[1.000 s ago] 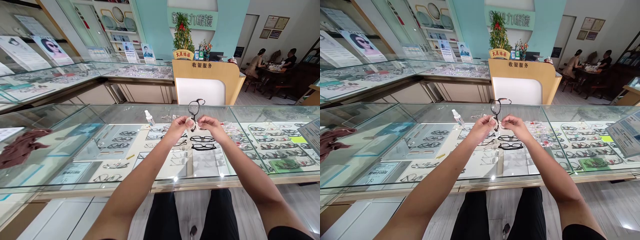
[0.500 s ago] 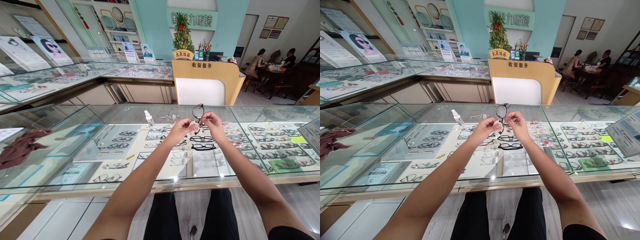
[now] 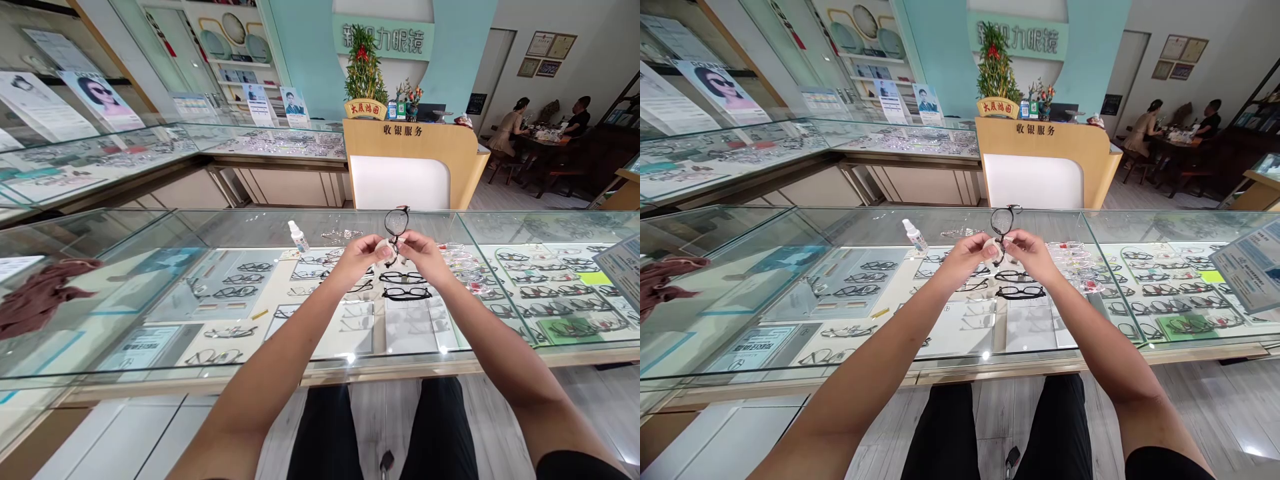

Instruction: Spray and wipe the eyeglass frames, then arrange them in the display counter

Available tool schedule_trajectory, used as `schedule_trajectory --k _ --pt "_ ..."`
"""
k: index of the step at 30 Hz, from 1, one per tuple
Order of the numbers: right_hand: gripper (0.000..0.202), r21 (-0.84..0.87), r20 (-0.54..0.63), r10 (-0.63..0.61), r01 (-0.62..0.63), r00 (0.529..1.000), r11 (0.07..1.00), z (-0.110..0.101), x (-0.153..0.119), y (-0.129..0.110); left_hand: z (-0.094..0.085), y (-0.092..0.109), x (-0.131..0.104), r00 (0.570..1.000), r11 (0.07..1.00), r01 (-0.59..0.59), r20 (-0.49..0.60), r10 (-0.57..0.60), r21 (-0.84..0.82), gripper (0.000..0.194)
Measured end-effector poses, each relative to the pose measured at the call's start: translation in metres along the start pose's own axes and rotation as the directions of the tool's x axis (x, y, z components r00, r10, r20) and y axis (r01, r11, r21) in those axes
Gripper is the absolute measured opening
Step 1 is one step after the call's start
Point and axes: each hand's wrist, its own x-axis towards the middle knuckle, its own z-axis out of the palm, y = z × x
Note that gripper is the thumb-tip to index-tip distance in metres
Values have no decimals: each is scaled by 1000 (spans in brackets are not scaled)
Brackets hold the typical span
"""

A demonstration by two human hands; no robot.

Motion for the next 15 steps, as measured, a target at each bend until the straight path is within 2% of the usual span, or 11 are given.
schedule_trajectory --k 6,12,15 --pt "58 51 -148 -20 28 989 998 8 -1 4 5 -5 1 996 999 -16 -89 13 -31 63" --pt "45 152 -277 62 -20 959 988 8 1 10 11 -8 0 994 999 -1 -112 -3 -42 65" --pt "42 190 -269 151 -101 951 977 6 3 12 13 -12 0 992 999 -10 -129 3 -47 66"
